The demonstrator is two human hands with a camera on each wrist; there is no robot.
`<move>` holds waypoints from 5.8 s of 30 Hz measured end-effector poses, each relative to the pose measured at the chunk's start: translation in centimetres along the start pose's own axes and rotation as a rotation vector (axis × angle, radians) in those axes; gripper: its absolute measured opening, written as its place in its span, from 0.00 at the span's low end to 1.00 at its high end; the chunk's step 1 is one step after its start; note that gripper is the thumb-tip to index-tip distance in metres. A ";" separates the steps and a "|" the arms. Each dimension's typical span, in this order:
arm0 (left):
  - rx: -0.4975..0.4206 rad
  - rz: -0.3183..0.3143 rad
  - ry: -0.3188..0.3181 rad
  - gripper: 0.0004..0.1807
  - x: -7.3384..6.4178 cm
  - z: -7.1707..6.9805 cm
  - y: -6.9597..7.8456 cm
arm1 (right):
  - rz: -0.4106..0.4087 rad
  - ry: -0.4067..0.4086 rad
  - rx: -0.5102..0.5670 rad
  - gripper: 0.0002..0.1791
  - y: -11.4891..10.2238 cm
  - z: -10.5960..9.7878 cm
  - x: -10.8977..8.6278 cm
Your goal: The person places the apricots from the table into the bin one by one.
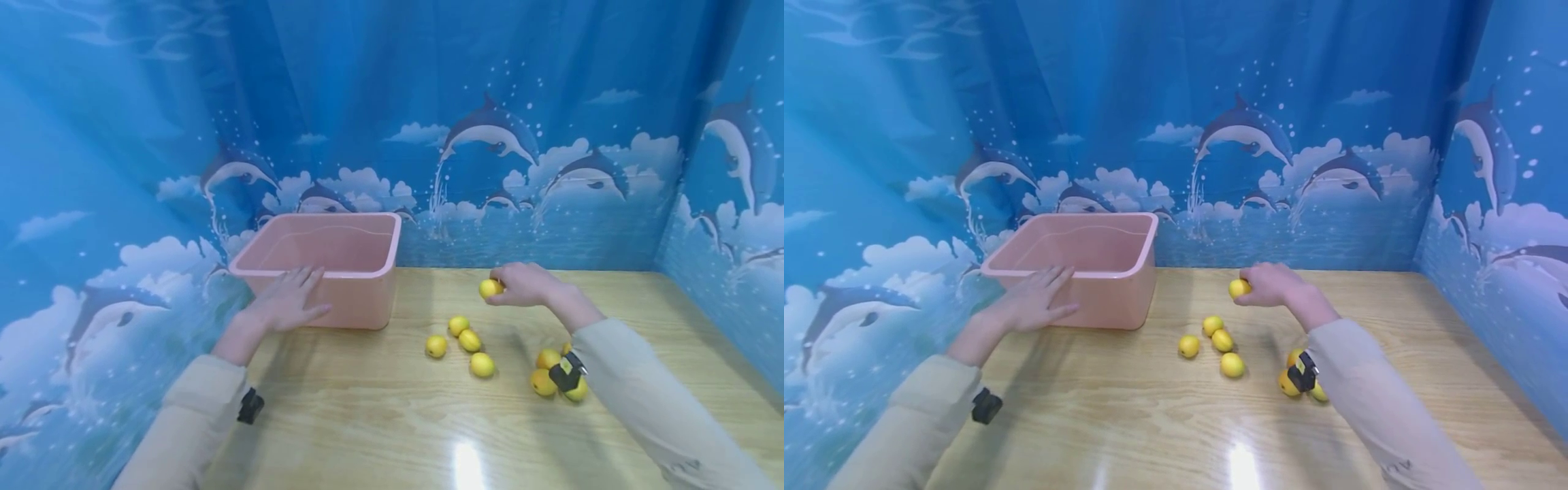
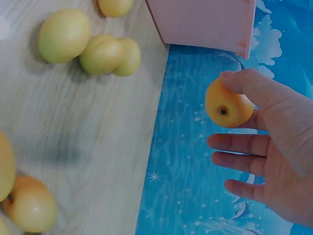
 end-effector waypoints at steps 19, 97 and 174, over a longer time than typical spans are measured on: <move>0.013 -0.023 0.020 0.48 0.1 0.3 -0.1 | -0.012 0.124 -0.090 0.20 -3.6 -2.7 4.1; 0.107 0.012 0.057 0.45 0.4 0.4 0.4 | -0.101 0.460 -0.130 0.27 -9.1 1.5 5.6; 0.009 -0.038 0.012 0.48 0.0 0.1 0.4 | -0.178 0.204 -0.194 0.25 -7.2 6.0 4.6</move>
Point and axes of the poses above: each hand's wrist, its own x-axis towards the middle knuckle, its own z-axis out of the palm, y = z × x, the point moved 3 cm from there along x, towards the middle knuckle, and after that the axes turned 6 degrees about -x, right-handed, at the moved point
